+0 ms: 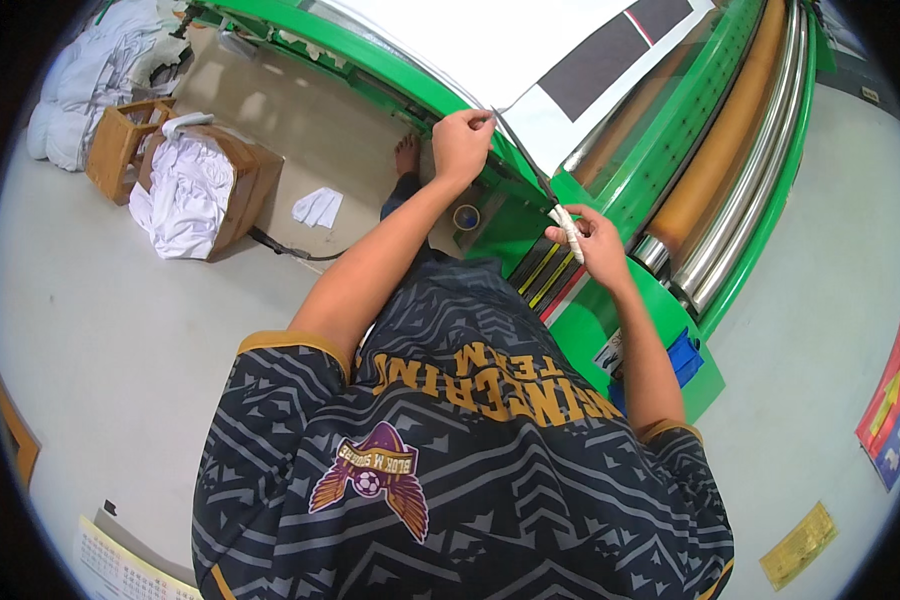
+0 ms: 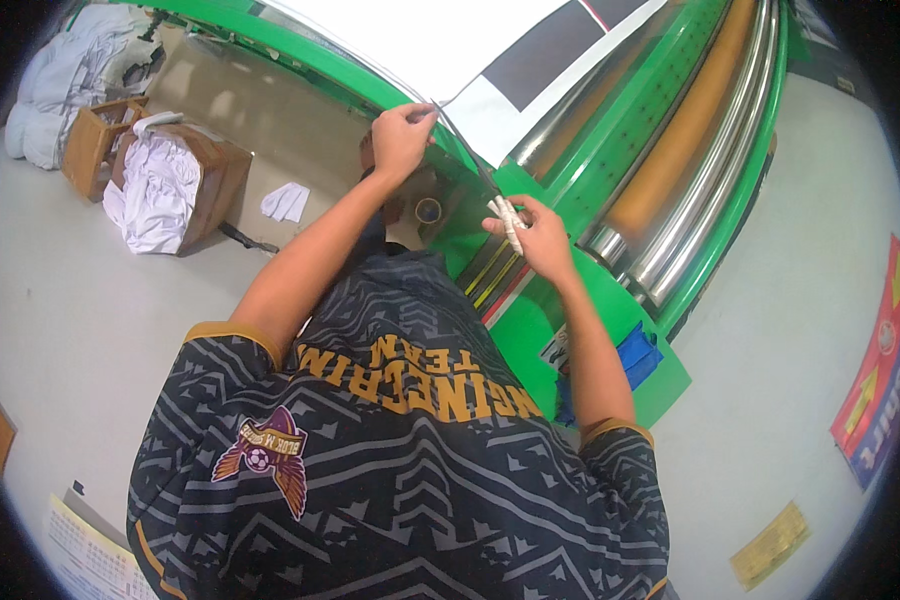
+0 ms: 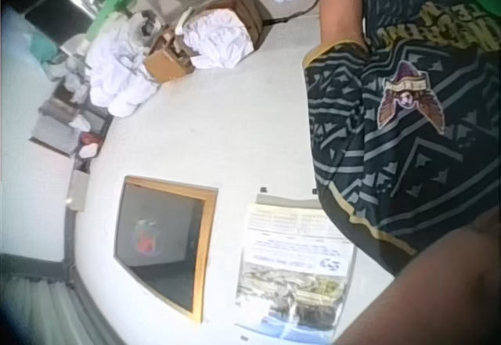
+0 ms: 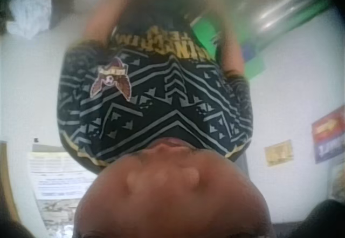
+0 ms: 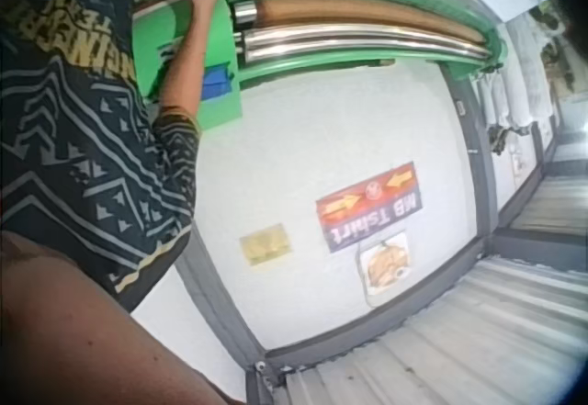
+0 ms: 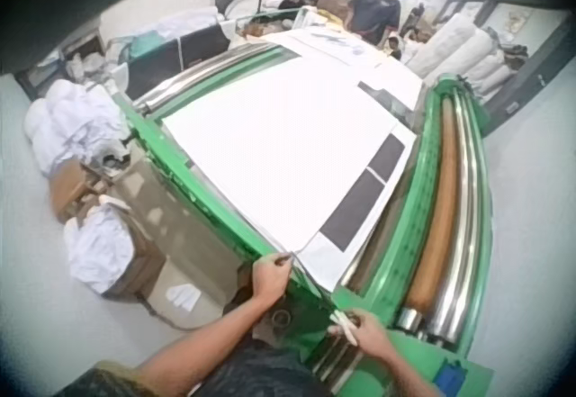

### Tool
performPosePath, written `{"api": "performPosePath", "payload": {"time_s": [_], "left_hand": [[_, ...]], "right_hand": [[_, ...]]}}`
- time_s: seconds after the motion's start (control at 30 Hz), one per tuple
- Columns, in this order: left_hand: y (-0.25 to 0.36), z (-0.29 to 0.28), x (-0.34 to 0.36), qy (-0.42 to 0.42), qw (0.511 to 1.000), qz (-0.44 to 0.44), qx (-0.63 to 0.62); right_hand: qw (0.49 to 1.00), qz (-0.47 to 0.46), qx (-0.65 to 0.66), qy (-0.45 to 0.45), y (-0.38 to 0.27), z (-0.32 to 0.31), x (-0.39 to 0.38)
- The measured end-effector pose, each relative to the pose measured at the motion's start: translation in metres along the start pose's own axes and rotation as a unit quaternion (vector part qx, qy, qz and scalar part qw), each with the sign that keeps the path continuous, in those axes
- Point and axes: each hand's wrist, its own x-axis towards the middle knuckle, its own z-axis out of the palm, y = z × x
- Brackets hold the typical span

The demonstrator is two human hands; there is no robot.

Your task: The person places a white t-shirt onto a green heat press machine, smooths it out, and then uses scissors to trim the excess fabric along the edges of the machine's frame. The person then removes the t-shirt from the machine.

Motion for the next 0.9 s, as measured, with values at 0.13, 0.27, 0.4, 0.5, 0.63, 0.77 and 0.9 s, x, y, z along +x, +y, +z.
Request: {"api": "performPosePath", "payload": {"time_s": [0.13,0.27,0.4,0.5,0.63,0.77,0.9], "left_hand": [[-0.005,0.01,0.002,0.04,0.997,0.009,0.065],[-0.005,0.013,0.001,0.065,0.995,0.01,0.078],[-0.009,0.016,0.0,0.099,0.989,0.029,0.104],[-0.01,0.018,-0.001,0.119,0.985,0.042,0.114],[0.0,0.017,-0.002,0.105,0.989,0.008,0.1],[0.003,0.016,-0.006,0.1,0.991,-0.008,0.092],[-0.013,0.021,-0.007,0.128,0.986,0.045,0.095]], "right_hand": [[0.998,0.011,0.053,-0.035,0.011,-0.003,0.007],[0.993,0.024,0.101,-0.053,0.011,-0.005,0.008],[0.989,0.021,0.125,-0.071,0.001,-0.008,0.003],[0.989,0.017,0.127,-0.072,0.0,-0.007,0.002],[0.995,0.005,0.08,-0.052,0.005,-0.007,0.002],[1.0,-0.012,-0.013,-0.001,-0.002,-0.007,-0.002],[0.985,-0.08,-0.132,0.073,-0.023,-0.001,-0.018]]}}
